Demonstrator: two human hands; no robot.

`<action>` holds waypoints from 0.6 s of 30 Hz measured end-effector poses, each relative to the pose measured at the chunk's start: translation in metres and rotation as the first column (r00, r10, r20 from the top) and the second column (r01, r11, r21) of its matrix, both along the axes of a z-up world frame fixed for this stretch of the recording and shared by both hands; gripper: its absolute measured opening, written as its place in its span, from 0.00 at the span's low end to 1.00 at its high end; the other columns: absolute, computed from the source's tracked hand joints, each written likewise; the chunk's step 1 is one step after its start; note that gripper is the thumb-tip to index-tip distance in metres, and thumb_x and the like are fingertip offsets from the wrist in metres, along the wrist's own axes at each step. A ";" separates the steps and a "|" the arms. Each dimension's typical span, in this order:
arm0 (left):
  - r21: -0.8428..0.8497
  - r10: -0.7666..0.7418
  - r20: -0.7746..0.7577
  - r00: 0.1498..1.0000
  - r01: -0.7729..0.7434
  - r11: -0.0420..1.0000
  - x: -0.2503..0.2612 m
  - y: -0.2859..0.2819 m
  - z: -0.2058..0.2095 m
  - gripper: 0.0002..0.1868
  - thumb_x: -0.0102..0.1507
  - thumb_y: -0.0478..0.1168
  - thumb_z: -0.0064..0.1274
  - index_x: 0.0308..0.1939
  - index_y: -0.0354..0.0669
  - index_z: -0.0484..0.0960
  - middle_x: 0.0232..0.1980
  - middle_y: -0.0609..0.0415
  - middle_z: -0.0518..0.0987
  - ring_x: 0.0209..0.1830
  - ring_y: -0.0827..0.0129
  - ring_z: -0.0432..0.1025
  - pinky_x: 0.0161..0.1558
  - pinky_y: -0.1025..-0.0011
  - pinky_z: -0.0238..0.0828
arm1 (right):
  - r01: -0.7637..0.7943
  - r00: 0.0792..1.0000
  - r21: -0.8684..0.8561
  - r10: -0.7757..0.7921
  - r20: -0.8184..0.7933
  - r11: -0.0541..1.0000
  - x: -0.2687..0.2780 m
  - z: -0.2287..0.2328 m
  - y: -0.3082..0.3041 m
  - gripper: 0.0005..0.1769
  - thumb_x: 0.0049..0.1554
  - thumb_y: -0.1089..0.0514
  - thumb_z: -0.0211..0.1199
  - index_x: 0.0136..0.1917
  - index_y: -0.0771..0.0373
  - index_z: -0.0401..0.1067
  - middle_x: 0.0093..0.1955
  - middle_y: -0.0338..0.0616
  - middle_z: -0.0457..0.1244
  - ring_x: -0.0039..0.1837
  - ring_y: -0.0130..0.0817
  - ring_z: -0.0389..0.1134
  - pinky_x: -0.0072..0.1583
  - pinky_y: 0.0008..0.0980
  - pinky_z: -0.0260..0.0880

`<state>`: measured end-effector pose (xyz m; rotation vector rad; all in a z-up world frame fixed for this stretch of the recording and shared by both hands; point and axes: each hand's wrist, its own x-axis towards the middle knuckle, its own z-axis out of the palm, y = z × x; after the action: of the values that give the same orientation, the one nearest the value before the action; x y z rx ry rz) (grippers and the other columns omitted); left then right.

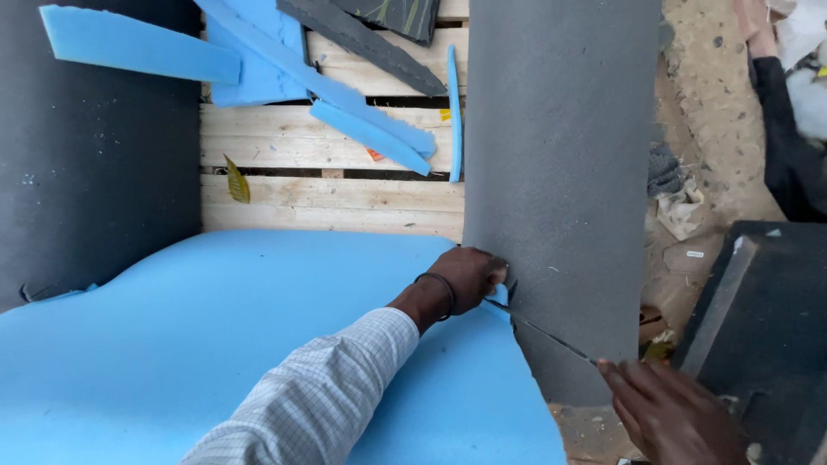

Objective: Cutting and fitting blue foam sheets onto a furniture frame using a long blade

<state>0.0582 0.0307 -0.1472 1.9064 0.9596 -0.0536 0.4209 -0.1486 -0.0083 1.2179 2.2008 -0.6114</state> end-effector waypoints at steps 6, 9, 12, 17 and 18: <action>-0.100 0.272 -0.075 0.959 -0.278 0.955 -0.016 0.013 -0.033 0.07 0.67 0.44 0.65 0.50 0.57 0.90 0.49 0.48 0.91 0.47 0.46 0.84 0.44 0.48 0.79 | -0.226 0.950 0.047 0.230 -0.213 0.973 0.057 -0.008 -0.029 0.45 0.71 0.31 0.62 0.91 0.55 0.59 0.73 0.38 0.69 0.69 0.37 0.75 0.68 0.51 0.76; -0.269 0.720 0.068 0.690 -0.682 0.680 -0.027 0.015 -0.013 0.07 0.68 0.36 0.57 0.37 0.57 0.84 0.35 0.62 0.92 0.31 0.71 0.89 0.40 0.66 0.87 | 0.320 0.942 0.315 -0.336 -0.007 0.893 -0.024 0.062 -0.020 0.29 0.68 0.40 0.58 0.81 0.28 0.75 0.70 0.23 0.72 0.68 0.29 0.78 0.65 0.37 0.80; -0.281 0.891 -0.305 0.337 -0.925 0.254 -0.038 0.040 0.045 0.19 0.73 0.64 0.54 0.42 0.58 0.73 0.34 0.64 0.92 0.27 0.69 0.88 0.41 0.67 0.75 | 0.911 0.406 0.200 -0.867 -0.290 0.360 -0.095 0.092 0.023 0.18 0.73 0.54 0.69 0.70 0.64 0.87 0.58 0.56 0.76 0.52 0.49 0.78 0.50 0.48 0.82; -0.240 0.273 -0.291 0.917 -0.346 0.907 -0.050 0.013 0.019 0.08 0.66 0.45 0.66 0.42 0.74 0.94 0.51 0.67 0.94 0.50 0.62 0.87 0.50 0.59 0.84 | 0.942 -0.221 -0.320 -0.912 -0.347 -0.106 -0.083 -0.028 -0.003 0.19 0.71 0.60 0.72 0.70 0.69 0.73 0.54 0.61 0.76 0.48 0.54 0.81 0.50 0.44 0.78; -0.238 0.276 -0.295 0.915 -0.350 0.906 -0.048 0.000 0.010 0.08 0.66 0.45 0.66 0.42 0.74 0.94 0.51 0.67 0.94 0.50 0.62 0.87 0.50 0.59 0.84 | 0.941 -0.219 -0.323 -0.912 -0.346 -0.103 -0.087 -0.024 0.000 0.19 0.71 0.60 0.72 0.70 0.69 0.73 0.54 0.61 0.76 0.48 0.54 0.81 0.50 0.44 0.78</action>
<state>0.0100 0.0306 -0.1370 1.4799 1.3499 -0.2392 0.3334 -0.1487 -0.0322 3.0704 0.9026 -1.5686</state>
